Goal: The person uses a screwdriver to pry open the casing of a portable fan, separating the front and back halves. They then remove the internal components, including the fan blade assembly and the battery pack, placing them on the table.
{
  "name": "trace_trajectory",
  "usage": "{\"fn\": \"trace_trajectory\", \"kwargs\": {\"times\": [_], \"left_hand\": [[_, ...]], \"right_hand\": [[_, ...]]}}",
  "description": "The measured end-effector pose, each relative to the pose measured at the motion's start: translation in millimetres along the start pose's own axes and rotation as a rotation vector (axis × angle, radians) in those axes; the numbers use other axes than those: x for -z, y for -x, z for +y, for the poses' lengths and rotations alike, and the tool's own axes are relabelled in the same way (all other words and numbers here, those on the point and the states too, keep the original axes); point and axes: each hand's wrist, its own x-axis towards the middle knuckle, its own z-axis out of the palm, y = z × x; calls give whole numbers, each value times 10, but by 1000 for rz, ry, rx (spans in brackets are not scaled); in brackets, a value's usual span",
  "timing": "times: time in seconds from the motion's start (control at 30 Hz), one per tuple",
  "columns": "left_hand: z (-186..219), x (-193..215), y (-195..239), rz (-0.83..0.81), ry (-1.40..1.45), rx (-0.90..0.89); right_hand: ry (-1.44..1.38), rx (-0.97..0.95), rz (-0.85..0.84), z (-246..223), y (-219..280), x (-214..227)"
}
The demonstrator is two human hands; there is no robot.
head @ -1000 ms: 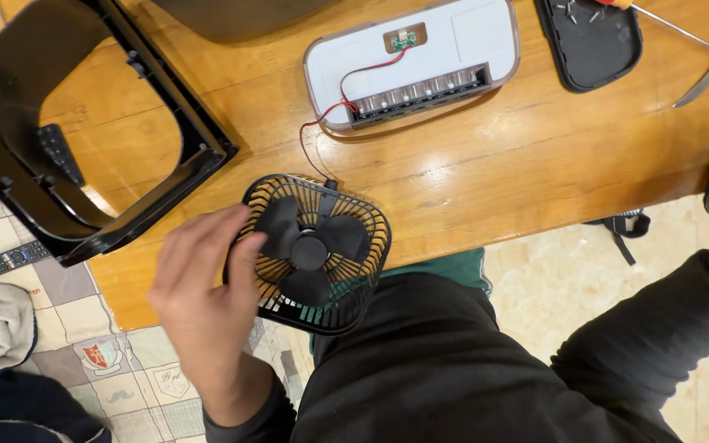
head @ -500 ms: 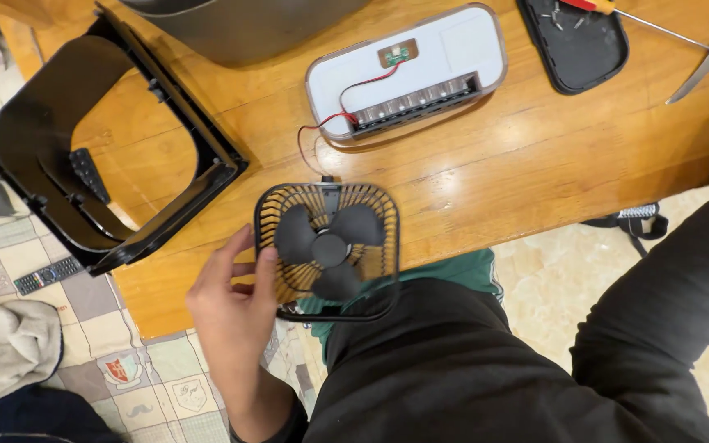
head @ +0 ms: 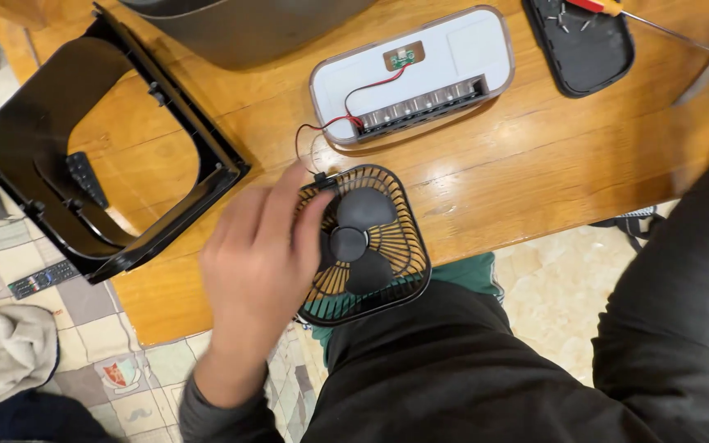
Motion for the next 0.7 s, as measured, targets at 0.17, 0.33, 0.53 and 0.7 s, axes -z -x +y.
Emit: {"fn": "trace_trajectory", "kwargs": {"times": [0.17, 0.33, 0.53, 0.7], "left_hand": [[-32, -501, -762, -128, 154, -212], [-64, -885, -1089, -310, 295, -231], [-158, -943, -1130, -299, 346, -183], [-186, -1002, -1037, -236, 257, -186]], "right_hand": [[8, 454, 37, -2557, 31, 1013], [117, 475, 55, -2974, -40, 1013], [190, 458, -13, -2752, -19, 970], [68, 467, -22, -2919, 75, 1119]]}}
